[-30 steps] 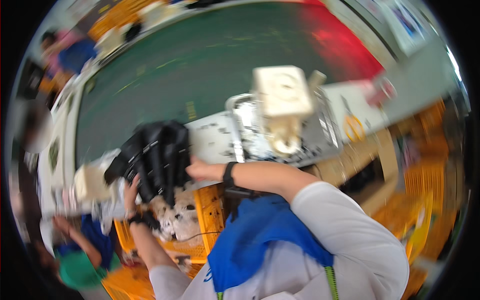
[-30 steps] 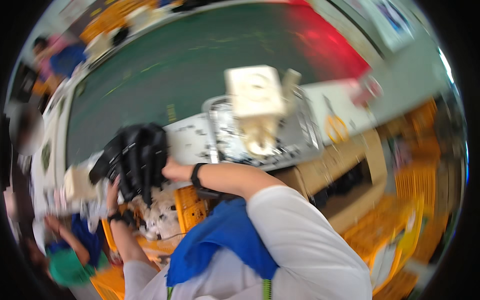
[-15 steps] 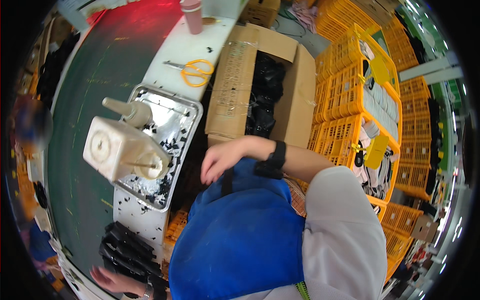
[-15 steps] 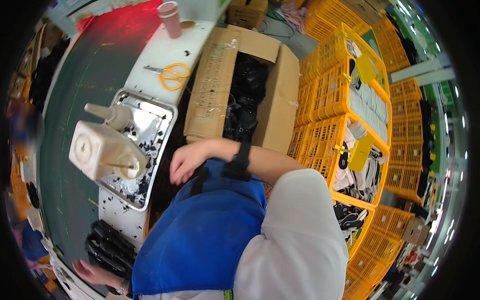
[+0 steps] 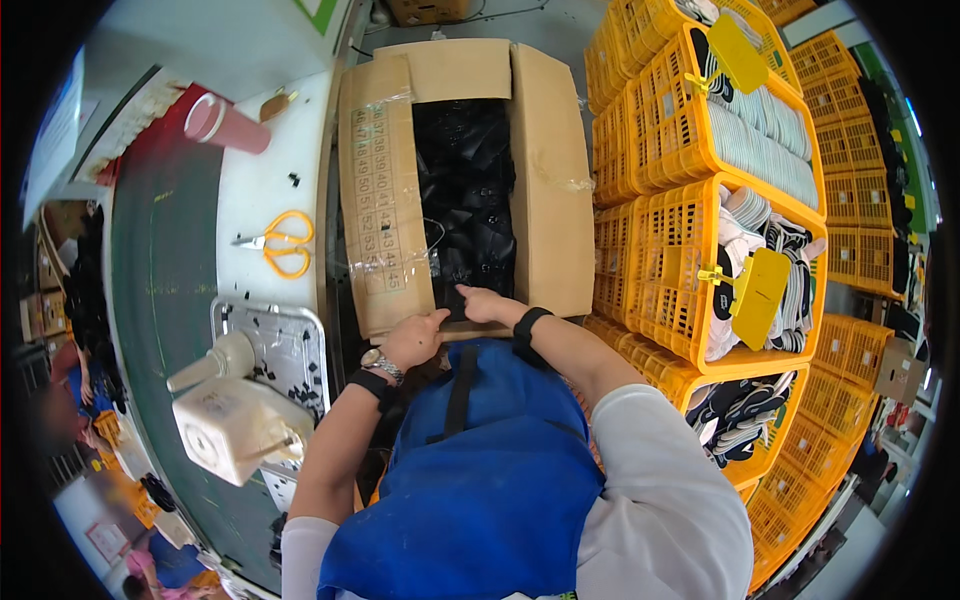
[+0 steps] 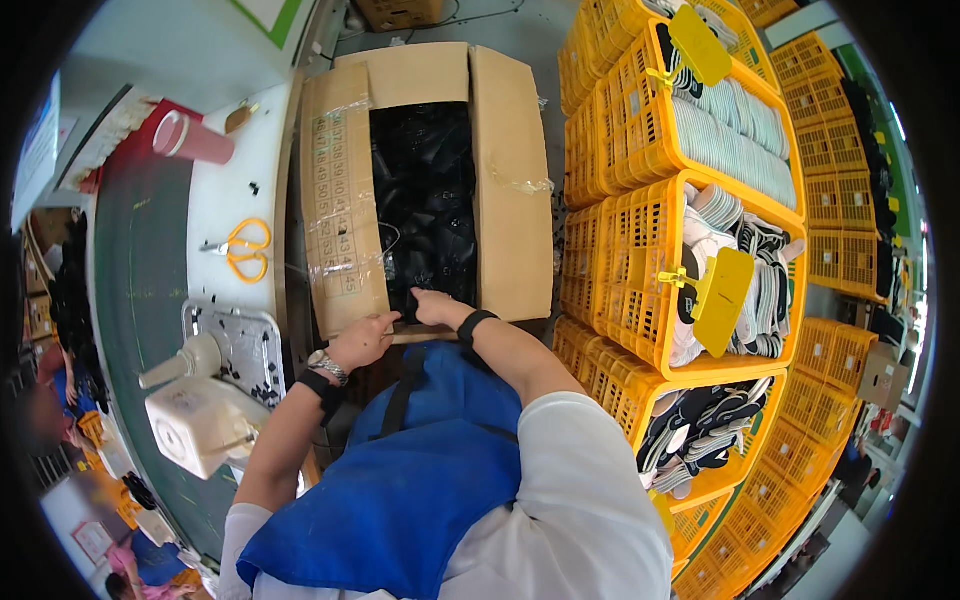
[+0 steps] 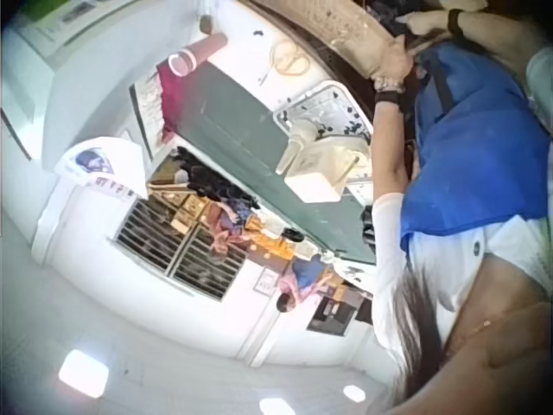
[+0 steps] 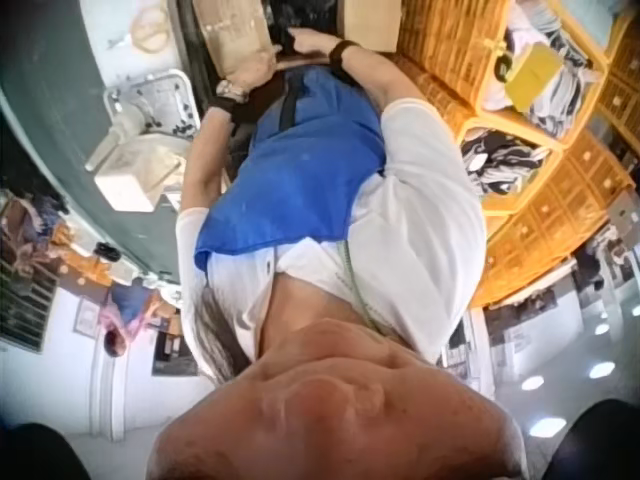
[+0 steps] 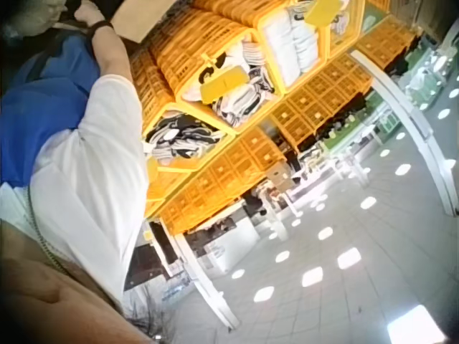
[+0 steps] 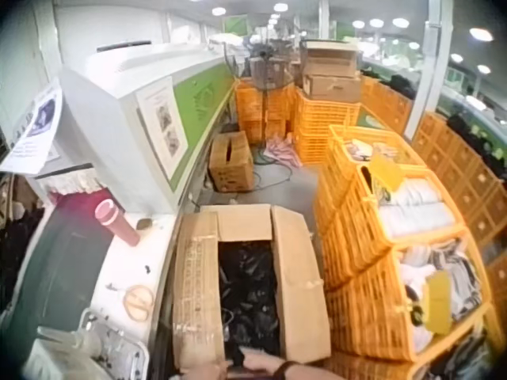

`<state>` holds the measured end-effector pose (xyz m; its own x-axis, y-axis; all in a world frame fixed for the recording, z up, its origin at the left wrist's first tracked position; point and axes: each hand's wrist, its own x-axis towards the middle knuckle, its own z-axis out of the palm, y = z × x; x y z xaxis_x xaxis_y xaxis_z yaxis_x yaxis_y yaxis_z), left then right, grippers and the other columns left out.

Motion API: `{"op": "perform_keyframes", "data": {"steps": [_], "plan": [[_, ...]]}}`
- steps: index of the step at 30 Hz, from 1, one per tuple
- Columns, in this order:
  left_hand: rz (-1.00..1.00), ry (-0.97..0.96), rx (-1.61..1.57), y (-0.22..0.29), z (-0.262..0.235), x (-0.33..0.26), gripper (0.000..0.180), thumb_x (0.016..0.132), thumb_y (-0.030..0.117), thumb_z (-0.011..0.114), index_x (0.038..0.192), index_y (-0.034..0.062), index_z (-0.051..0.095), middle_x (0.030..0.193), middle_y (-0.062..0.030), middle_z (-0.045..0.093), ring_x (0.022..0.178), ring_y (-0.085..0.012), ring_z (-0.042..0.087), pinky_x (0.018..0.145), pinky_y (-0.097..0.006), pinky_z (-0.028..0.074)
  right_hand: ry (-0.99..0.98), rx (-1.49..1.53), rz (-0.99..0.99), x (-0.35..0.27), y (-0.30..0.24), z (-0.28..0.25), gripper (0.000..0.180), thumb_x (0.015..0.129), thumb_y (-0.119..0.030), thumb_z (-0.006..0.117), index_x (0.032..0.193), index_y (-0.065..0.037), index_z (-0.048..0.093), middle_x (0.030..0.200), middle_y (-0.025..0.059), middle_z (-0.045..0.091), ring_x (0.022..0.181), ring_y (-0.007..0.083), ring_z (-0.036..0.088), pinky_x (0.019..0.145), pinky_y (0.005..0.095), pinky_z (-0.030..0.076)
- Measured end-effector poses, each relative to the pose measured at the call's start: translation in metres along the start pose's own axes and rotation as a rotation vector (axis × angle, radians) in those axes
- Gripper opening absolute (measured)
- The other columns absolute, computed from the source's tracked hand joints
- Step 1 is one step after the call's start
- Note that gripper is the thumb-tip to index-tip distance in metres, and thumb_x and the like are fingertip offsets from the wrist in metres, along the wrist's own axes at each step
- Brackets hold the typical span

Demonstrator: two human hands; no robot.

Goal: The person removes boots from a box, trims the excess material from the top edges using shears, and places them onto a tray before repeating the process.

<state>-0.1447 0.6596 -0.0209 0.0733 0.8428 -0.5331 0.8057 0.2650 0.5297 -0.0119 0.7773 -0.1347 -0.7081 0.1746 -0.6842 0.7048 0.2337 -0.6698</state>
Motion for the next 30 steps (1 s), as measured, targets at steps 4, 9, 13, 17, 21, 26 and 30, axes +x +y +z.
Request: {"op": "perform_keyframes", "data": {"steps": [4, 9, 13, 17, 21, 26, 30], "plan": [[-0.069, -0.145, 0.263, -0.004, 0.001, 0.006, 0.059, 0.080, 0.021, 0.060, 0.133, 0.0178, 0.037, 0.081, -0.0165, 0.065, 0.072, -0.0352, 0.063, 0.064, -0.047, 0.050, -0.134, 0.335, -0.168, 0.008, -0.032, -0.018, 0.048, 0.075, -0.002, 0.049, 0.122, -0.003, 0.052, 0.109, 0.0208, 0.060, 0.100, 0.0311, 0.059, 0.084, 0.0345, 0.046], [-0.223, -0.069, 0.278, 0.008, -0.008, -0.013, 0.042, 0.080, 0.026, 0.062, 0.116, 0.0133, 0.045, 0.069, -0.0138, 0.062, 0.064, -0.0328, 0.063, 0.057, -0.042, 0.050, -0.212, 0.362, -0.352, 0.001, -0.052, -0.045, 0.040, 0.077, 0.000, 0.049, 0.116, -0.002, 0.059, 0.094, 0.0103, 0.065, 0.087, 0.0164, 0.060, 0.078, 0.0283, 0.047], [-0.320, 0.086, 0.333, 0.012, -0.020, -0.035, 0.018, 0.080, 0.017, 0.058, 0.095, 0.0103, 0.050, 0.062, -0.0116, 0.059, 0.057, -0.0293, 0.061, 0.051, -0.041, 0.047, -0.359, 0.402, -0.536, 0.010, -0.066, -0.080, 0.037, 0.080, -0.006, 0.054, 0.116, -0.002, 0.059, 0.093, 0.0093, 0.066, 0.085, 0.0158, 0.062, 0.075, 0.0274, 0.048], [-0.340, 0.173, 0.290, 0.011, -0.030, -0.053, 0.015, 0.080, 0.011, 0.054, 0.094, 0.0094, 0.051, 0.059, -0.0113, 0.056, 0.054, -0.0302, 0.059, 0.050, -0.042, 0.045, -0.422, 0.323, 0.048, 0.075, -0.034, -0.145, 0.020, 0.082, -0.014, 0.058, 0.094, -0.003, 0.068, 0.077, 0.0081, 0.067, 0.068, 0.0167, 0.065, 0.066, 0.0282, 0.054], [-0.414, 0.219, 0.198, 0.014, -0.034, -0.054, 0.018, 0.079, 0.007, 0.054, 0.097, 0.0097, 0.051, 0.063, -0.0121, 0.057, 0.057, -0.0322, 0.058, 0.051, -0.043, 0.046, -0.019, 1.081, 0.382, 0.152, 0.013, -0.170, 0.035, 0.085, -0.026, 0.062, 0.107, 0.000, 0.058, 0.098, 0.0149, 0.064, 0.086, 0.0244, 0.064, 0.077, 0.0327, 0.053], [-0.430, 0.188, 0.118, 0.019, -0.035, -0.039, 0.020, 0.077, 0.007, 0.055, 0.097, 0.0100, 0.053, 0.062, -0.0122, 0.054, 0.056, -0.0325, 0.056, 0.051, -0.044, 0.045, 0.574, 1.751, 0.299, 0.248, 0.020, -0.148, 0.067, 0.073, -0.032, 0.076, 0.124, 0.000, 0.046, 0.128, 0.0145, 0.048, 0.120, 0.0251, 0.043, 0.098, 0.0412, 0.038], [-0.436, 0.183, 0.129, 0.013, -0.031, -0.038, 0.018, 0.076, 0.005, 0.055, 0.093, 0.0101, 0.056, 0.060, -0.0097, 0.051, 0.055, -0.0299, 0.054, 0.052, -0.042, 0.044, 0.680, 1.951, 0.554, 0.294, 0.010, -0.158, 0.102, 0.065, -0.039, 0.081, 0.138, 0.002, 0.023, 0.139, 0.0168, 0.036, 0.126, 0.0316, 0.037, 0.106, 0.0436, 0.028]]}}
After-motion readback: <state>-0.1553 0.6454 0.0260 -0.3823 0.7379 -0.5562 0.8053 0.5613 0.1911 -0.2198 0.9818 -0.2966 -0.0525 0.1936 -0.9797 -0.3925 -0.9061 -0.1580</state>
